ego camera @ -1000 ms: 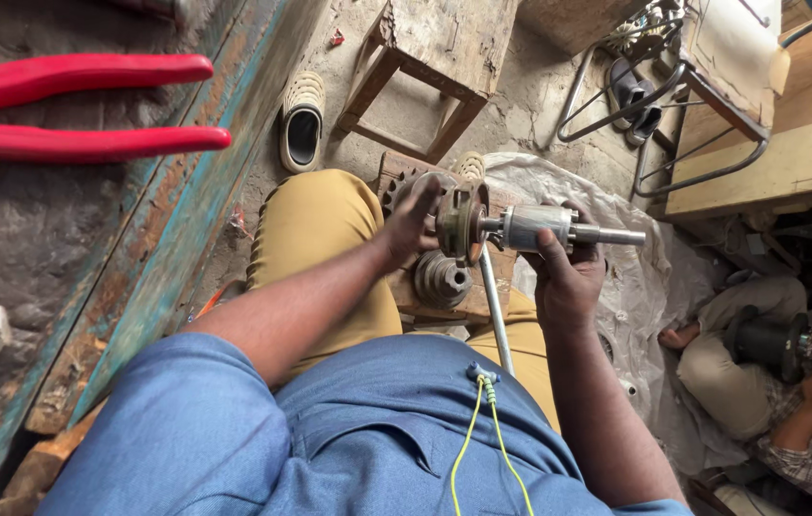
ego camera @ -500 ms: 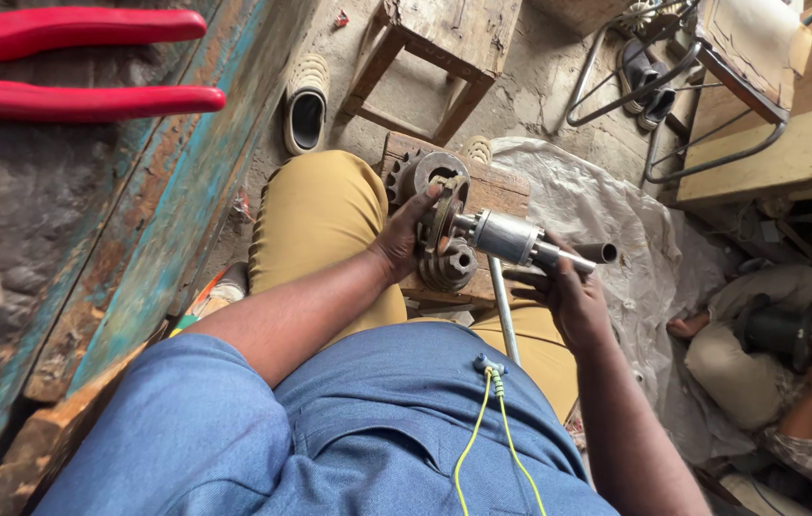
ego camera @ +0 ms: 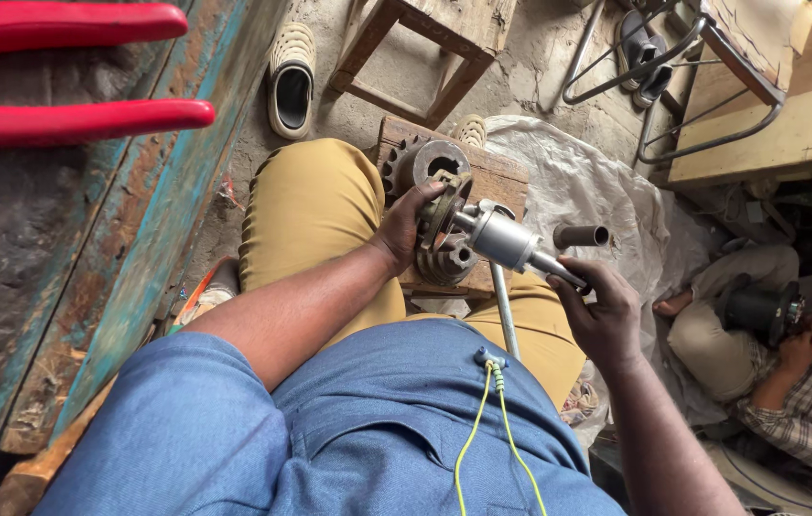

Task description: The person uses a hammer and a metal rod to strike and adjust a mechanical part held on a wooden block. They repeatedly reposition the part and strike it to separate or align components.

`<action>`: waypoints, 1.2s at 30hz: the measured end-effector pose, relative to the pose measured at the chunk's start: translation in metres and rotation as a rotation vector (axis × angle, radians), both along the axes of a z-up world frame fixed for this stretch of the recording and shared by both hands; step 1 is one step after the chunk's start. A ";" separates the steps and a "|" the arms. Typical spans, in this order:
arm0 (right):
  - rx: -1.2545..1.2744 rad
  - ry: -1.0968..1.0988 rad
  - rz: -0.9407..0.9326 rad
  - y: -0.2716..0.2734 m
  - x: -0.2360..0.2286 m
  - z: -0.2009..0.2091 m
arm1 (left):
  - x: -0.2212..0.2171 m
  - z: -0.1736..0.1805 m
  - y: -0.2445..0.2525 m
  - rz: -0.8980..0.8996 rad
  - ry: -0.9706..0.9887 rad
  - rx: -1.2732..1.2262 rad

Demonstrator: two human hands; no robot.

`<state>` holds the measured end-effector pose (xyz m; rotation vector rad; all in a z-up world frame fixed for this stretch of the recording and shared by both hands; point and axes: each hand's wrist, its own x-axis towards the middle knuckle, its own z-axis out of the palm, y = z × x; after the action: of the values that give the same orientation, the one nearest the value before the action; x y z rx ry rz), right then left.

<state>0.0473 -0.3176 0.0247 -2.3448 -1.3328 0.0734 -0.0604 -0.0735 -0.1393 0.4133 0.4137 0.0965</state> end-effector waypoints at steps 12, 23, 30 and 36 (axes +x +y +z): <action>-0.035 0.629 -0.309 -0.029 0.026 -0.020 | 0.001 -0.003 0.000 -0.002 -0.036 0.128; 0.015 0.005 -0.079 -0.016 -0.009 -0.002 | 0.002 -0.005 0.001 -0.049 0.029 -0.006; -0.178 0.363 -0.405 -0.024 0.002 -0.017 | 0.000 -0.003 0.002 -0.034 0.040 0.047; 0.007 0.296 -0.202 -0.024 -0.010 -0.005 | 0.001 -0.019 -0.002 -0.008 -0.077 0.065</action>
<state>0.0372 -0.3416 0.0194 -2.3388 -0.9498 0.3391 -0.0592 -0.0754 -0.1581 0.4739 0.3333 0.1179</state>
